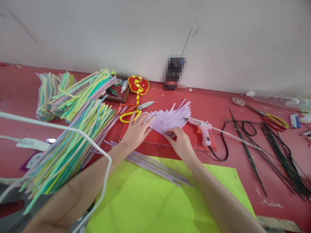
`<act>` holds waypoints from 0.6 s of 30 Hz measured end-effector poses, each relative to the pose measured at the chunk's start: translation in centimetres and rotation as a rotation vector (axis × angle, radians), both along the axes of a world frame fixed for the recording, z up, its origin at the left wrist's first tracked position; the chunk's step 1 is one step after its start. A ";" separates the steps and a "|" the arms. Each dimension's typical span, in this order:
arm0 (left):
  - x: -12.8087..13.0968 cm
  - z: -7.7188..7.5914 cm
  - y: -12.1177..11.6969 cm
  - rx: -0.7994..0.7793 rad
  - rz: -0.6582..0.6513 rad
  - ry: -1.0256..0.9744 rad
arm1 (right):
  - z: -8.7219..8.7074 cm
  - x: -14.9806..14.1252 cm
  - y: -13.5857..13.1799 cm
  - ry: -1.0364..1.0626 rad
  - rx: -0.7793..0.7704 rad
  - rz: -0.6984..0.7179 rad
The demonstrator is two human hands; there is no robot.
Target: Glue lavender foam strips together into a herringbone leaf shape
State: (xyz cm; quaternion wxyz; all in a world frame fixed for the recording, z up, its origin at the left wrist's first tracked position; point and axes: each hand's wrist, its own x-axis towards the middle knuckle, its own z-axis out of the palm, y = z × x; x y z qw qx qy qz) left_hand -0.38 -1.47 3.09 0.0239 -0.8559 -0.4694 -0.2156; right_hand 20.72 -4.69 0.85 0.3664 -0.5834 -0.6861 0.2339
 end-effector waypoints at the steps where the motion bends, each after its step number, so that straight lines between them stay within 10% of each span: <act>1: -0.2 -0.2 0.3 0.001 -0.005 -0.017 | -0.1 0.0 0.0 -0.004 -0.002 0.000; 18: 0.0 -2.0 2.5 0.028 -0.149 -0.095 | 0.4 -0.1 -0.1 -0.031 -0.008 -0.005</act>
